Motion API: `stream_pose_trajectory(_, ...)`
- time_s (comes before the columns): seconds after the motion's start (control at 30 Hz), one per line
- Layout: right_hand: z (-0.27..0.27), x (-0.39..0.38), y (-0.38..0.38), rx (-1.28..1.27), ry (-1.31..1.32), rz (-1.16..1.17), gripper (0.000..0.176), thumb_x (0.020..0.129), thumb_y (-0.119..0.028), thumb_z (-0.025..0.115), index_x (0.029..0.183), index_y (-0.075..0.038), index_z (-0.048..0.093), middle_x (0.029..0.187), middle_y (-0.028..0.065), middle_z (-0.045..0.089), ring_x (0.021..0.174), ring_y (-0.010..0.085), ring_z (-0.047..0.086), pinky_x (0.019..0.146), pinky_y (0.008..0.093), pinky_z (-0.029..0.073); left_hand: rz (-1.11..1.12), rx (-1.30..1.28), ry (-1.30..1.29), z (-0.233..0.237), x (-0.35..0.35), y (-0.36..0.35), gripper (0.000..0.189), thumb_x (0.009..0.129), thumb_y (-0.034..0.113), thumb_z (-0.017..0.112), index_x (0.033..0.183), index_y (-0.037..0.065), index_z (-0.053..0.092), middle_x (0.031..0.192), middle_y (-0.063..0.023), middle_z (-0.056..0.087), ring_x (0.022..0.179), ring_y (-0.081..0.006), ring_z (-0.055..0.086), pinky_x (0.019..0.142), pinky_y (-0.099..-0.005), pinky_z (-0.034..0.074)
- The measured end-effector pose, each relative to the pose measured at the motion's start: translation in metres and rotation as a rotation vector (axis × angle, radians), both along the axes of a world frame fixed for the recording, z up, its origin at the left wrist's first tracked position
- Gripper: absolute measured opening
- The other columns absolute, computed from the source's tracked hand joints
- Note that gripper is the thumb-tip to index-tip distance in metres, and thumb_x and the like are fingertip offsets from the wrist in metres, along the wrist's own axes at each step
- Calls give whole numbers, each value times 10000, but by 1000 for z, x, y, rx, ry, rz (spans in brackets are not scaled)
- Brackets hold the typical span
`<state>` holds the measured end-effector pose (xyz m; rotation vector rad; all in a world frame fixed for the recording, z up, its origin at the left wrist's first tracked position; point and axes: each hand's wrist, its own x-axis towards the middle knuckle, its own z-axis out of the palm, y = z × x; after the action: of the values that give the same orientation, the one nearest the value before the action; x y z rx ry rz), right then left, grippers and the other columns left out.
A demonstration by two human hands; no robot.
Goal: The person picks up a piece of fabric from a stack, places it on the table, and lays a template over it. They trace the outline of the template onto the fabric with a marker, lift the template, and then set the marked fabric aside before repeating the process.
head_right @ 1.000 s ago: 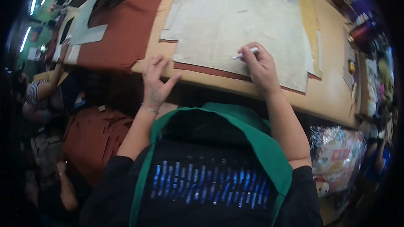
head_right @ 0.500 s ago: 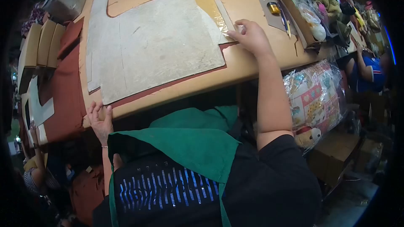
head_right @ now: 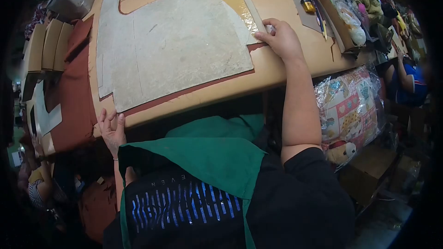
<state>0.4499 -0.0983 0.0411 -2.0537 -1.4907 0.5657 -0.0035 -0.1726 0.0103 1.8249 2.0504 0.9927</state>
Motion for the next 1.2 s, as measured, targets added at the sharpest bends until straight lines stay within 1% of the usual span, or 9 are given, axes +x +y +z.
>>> stream_pose_trajectory(0.27, -6, 10, 2, 30, -101, 55, 418, 672, -252, 699, 1000, -19, 587, 707, 121, 589, 639, 181, 567, 590, 294, 448, -46, 102, 74, 3, 1, 3, 247, 711, 206, 690, 910, 68, 641, 1152, -197, 462, 1098, -320, 416, 937, -384, 300)
stream_pose_trajectory(0.37, -23, 18, 1, 128, 218, -2, 354, 737, -178, 649, 1032, -15, 538, 891, 81, 583, 756, 146, 558, 655, 270, 453, -101, 70, 203, 14, -22, 6, 291, 691, 226, 691, 924, 63, 629, 1096, -190, 490, 1064, -338, 435, 918, -405, 333)
stream_pose_trajectory(0.5, -14, 23, 6, 280, 452, 43, 277, 884, -257, 437, 1002, -41, 564, 755, -6, 483, 670, 86, 437, 634, 212, 397, -138, 36, 236, 48, -56, 30, 368, 743, 248, 631, 1048, 56, 558, 1201, -178, 436, 1141, -342, 376, 945, -394, 307)
stream_pose_trajectory(0.57, 0, -33, 3, 413, 671, 99, 345, 916, -287, 346, 998, -36, 568, 729, -17, 455, 647, 78, 403, 612, 215, 378, -172, -32, 294, 35, -64, 53, 515, 708, 384, 632, 1125, 106, 514, 1267, -167, 363, 1216, -355, 258, 931, -548, 238)
stream_pose_trajectory(0.6, 19, -68, -6, 202, 664, 98, 394, 930, -273, 270, 1001, -22, 566, 734, -5, 462, 680, 82, 414, 633, 234, 372, -200, -58, 319, 31, -62, 60, 589, 691, 452, 632, 1163, 130, 491, 1299, -162, 326, 1253, -361, 199, 923, -625, 204)
stream_pose_trajectory(0.67, 17, -130, -7, 207, 389, 444, 376, 922, -273, 299, 941, -29, 584, 822, 36, 570, 703, 93, 445, 643, 226, 372, -212, -228, 315, 27, -48, 64, 727, 643, 547, 616, 1229, 164, 423, 1352, -138, 249, 1286, -338, 109, 911, -669, 127)
stream_pose_trajectory(0.77, 11, -220, -15, -84, 504, 713, 136, 836, -142, 539, 920, -52, 596, 847, 54, 602, 764, 136, 545, 702, 258, 429, -213, -327, 283, 24, -46, 68, 848, 591, 633, 598, 1279, 193, 372, 1390, -125, 195, 1304, -330, 56, 925, -671, 58)
stream_pose_trajectory(0.8, -4, -244, -13, 86, 501, 811, 158, 829, -163, 552, 918, -40, 595, 835, 70, 604, 760, 131, 555, 689, 247, 436, -210, -339, 268, 23, -47, 67, 874, 576, 653, 593, 1287, 199, 363, 1396, -124, 187, 1305, -331, 53, 935, -661, 42)
stream_pose_trajectory(1.2, -3, -295, -3, 82, 495, 947, 175, 801, -157, 570, 920, -37, 617, 752, 91, 528, 693, 179, 517, 651, 284, 420, -236, -297, 286, 20, -49, 65, 925, 539, 662, 607, 1304, 219, 335, 1396, -129, 188, 1305, -330, 57, 941, -656, 35)
